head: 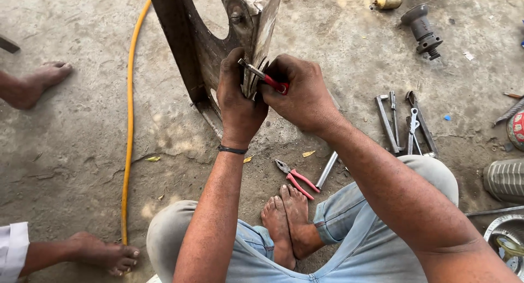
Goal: The person uses a red screwdriver to pry and scrape a circular metal component from a rectangular metal frame. They repeatedly work on the same spot to loosen the part, eventually removing it and placing it on the ground.
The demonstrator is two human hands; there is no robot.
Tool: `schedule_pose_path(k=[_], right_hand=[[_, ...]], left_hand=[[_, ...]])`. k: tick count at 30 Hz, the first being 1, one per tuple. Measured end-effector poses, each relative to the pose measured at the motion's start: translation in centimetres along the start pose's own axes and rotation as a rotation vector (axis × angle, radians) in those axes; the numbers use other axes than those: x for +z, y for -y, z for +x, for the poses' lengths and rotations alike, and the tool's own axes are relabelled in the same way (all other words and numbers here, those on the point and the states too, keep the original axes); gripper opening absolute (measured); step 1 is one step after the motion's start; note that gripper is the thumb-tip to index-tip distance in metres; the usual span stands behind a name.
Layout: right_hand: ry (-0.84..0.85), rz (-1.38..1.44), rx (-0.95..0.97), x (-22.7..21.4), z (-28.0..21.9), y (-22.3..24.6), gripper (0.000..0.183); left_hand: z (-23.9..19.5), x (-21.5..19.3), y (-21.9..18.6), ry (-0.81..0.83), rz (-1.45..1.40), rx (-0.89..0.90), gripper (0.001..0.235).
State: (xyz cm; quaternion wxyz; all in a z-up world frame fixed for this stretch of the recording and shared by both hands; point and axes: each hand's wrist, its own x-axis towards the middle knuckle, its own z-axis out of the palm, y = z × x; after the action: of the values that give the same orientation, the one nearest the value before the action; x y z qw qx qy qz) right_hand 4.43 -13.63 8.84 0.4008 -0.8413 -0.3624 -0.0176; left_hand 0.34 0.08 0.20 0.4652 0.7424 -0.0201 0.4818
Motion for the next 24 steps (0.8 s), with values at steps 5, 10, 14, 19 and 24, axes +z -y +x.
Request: schedule_pose_path(k=[5, 10, 14, 19, 24], right_hand=[[0.008, -0.016, -0.032, 0.0, 0.5, 0.4, 0.017], [-0.006, -0.085, -0.003, -0.5, 0.3, -0.4, 0.017], [-0.016, 0.02, 0.058, 0.1, -0.5, -1.4, 0.016], [-0.063, 0.418, 0.137, 1.0, -1.3, -2.5, 0.015], [-0.186, 0.328, -0.311, 1.3, -1.8, -2.8, 0.027]], left_hand=[[0.1, -0.4, 0.0, 0.023, 0.002, 0.008, 0.064], [0.4, 0.1, 0.2, 0.044, 0.015, 0.01, 0.066], [0.1, -0.3, 0.3, 0.05, -0.016, 0.008, 0.069], [0.2, -0.1, 0.2, 0.041, -0.032, 0.013, 0.07], [0.1, -0.3, -0.1, 0.06, -0.091, -0.008, 0.074]])
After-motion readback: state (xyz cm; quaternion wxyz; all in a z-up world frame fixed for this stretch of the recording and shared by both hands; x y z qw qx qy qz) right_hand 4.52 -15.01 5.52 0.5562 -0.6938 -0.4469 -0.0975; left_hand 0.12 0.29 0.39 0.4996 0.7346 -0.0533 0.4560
